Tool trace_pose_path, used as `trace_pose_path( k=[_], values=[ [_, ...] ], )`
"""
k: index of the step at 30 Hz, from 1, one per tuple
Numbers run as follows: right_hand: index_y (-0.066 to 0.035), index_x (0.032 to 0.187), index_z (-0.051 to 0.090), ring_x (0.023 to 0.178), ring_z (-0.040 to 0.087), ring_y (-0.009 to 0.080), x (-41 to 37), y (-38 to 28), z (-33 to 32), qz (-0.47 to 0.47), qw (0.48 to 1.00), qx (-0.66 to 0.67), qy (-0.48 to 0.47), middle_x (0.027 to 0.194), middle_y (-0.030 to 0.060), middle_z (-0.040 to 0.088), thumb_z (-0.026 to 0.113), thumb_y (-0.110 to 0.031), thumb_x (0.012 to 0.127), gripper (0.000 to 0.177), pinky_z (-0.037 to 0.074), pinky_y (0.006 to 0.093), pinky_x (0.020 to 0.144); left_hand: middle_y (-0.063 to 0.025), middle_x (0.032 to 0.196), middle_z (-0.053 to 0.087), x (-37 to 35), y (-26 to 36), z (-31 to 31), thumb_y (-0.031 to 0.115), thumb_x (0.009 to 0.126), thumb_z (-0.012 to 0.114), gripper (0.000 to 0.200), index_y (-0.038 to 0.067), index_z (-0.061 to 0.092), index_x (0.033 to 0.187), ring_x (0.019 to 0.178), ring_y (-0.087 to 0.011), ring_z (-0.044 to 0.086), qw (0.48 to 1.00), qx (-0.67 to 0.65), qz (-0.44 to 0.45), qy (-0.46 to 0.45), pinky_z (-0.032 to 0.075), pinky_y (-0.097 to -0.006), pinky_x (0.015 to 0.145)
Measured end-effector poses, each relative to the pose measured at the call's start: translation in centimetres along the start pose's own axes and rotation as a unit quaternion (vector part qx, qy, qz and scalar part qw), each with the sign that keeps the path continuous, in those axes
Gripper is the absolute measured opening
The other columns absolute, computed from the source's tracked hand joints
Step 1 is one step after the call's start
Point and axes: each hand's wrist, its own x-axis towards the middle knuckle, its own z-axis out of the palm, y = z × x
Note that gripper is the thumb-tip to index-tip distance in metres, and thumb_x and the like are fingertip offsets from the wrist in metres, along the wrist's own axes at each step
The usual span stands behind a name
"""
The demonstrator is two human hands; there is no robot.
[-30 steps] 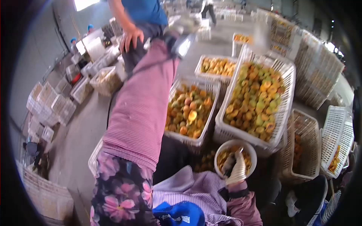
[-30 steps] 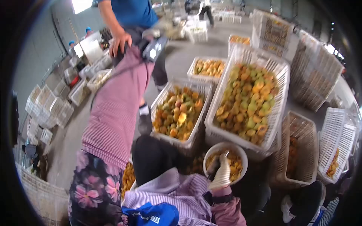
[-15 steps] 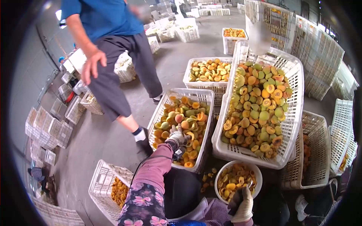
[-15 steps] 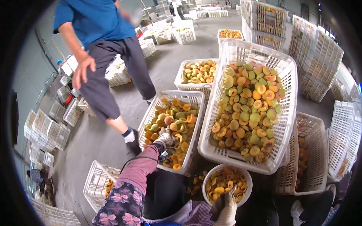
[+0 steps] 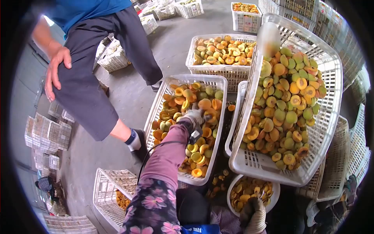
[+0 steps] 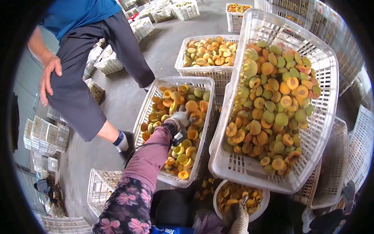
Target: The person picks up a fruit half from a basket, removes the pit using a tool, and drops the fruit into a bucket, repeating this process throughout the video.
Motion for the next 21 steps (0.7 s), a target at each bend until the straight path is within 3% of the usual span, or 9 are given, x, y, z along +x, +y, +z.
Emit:
trace_pose_path(
  k=[5,9,11,12,13,15,17,19,21],
  values=[
    [-0.012,0.085,0.052,0.039,0.034,0.0119,-2.4,0.6,0.1,-0.035,0.994,0.013,-0.101,0.051,-0.0030,0.034,0.053,-0.040,0.089,0.029,0.032,0.0265,0.037,-0.0197,0.151,0.005,-9.8,-0.9,0.6,0.061,0.074,0.061,0.076,0.031,0.034,0.139,0.138,-0.0435,0.009,0.996,0.044,0.048,-0.053,0.017,-0.0614,0.106],
    [-0.013,0.082,0.051,0.043,0.036,0.0115,-2.8,1.5,-0.7,-0.033,0.993,-0.004,-0.118,0.054,-0.0018,0.039,0.055,-0.036,0.088,0.025,0.031,0.0239,0.039,-0.0239,0.150,0.001,-14.6,-2.5,4.0,0.060,0.075,0.061,0.083,0.029,0.026,0.143,0.137,-0.0452,0.005,0.969,-0.157,0.059,-0.184,0.013,-0.0532,0.110],
    [-0.012,0.083,0.052,0.044,0.036,0.0112,-3.3,1.5,-1.0,-0.020,0.993,0.004,-0.116,0.055,-0.0025,0.039,0.056,-0.036,0.088,0.024,0.032,0.0236,0.040,-0.0257,0.150,0.003,-17.3,-4.9,9.2,0.055,0.079,0.060,0.080,0.026,0.024,0.144,0.138,-0.0431,0.005,0.977,0.082,0.121,-0.156,0.012,-0.0504,0.111],
    [-0.012,0.084,0.052,0.044,0.036,0.0112,-3.3,1.5,-1.2,-0.028,0.992,0.007,-0.121,0.055,-0.0025,0.039,0.056,-0.036,0.088,0.025,0.032,0.0238,0.040,-0.0178,0.152,0.001,-16.4,-7.3,11.5,0.050,0.080,0.060,0.075,0.025,0.028,0.143,0.138,-0.0424,0.002,0.968,-0.036,0.196,-0.151,0.009,-0.0515,0.111],
    [-0.011,0.084,0.052,0.044,0.036,0.0113,-3.5,1.6,-1.5,-0.034,0.992,0.011,-0.123,0.055,-0.0025,0.039,0.056,-0.036,0.088,0.025,0.033,0.0241,0.040,-0.0110,0.148,0.027,-16.3,-7.5,10.7,0.045,0.082,0.060,0.061,0.021,0.043,0.135,0.137,-0.0348,0.021,0.960,0.080,0.201,-0.178,0.021,-0.0438,0.109],
    [-0.010,0.084,0.053,0.045,0.038,0.0119,-3.6,1.4,-1.6,-0.028,0.992,0.011,-0.122,0.055,-0.0018,0.040,0.056,-0.035,0.089,0.026,0.034,0.0247,0.041,-0.0051,0.128,0.055,-16.1,-5.4,3.3,0.040,0.085,0.057,0.041,0.018,0.060,0.119,0.124,-0.0253,0.046,0.926,-0.061,0.158,-0.338,0.034,-0.0333,0.102],
    [-0.009,0.085,0.053,0.046,0.040,0.0130,-3.5,1.5,-1.8,-0.046,0.992,0.000,-0.116,0.056,-0.0009,0.041,0.056,-0.035,0.089,0.026,0.035,0.0250,0.042,-0.0048,0.100,0.068,-13.5,-2.6,-0.4,0.039,0.087,0.054,0.033,0.014,0.066,0.105,0.106,-0.0199,0.059,0.985,0.108,-0.042,-0.128,0.042,-0.0251,0.092],
    [-0.009,0.087,0.053,0.046,0.042,0.0141,-3.7,1.2,-1.7,-0.029,0.993,0.025,-0.112,0.056,-0.0003,0.042,0.055,-0.034,0.089,0.026,0.036,0.0253,0.042,-0.0135,0.128,0.052,-11.2,-4.4,-2.8,0.048,0.081,0.056,0.052,0.017,0.056,0.122,0.122,-0.0250,0.047,0.999,-0.018,-0.020,0.036,0.038,-0.0393,0.099],
    [-0.008,0.088,0.053,0.046,0.042,0.0142,-4.0,0.8,-1.5,-0.048,0.993,0.014,-0.106,0.055,0.0000,0.042,0.054,-0.035,0.090,0.027,0.036,0.0256,0.042,-0.0100,0.144,0.034,-11.6,-5.5,-1.6,0.049,0.082,0.056,0.058,0.022,0.046,0.131,0.133,-0.0317,0.030,0.992,0.067,-0.056,0.086,0.033,-0.0496,0.102]
  ],
)
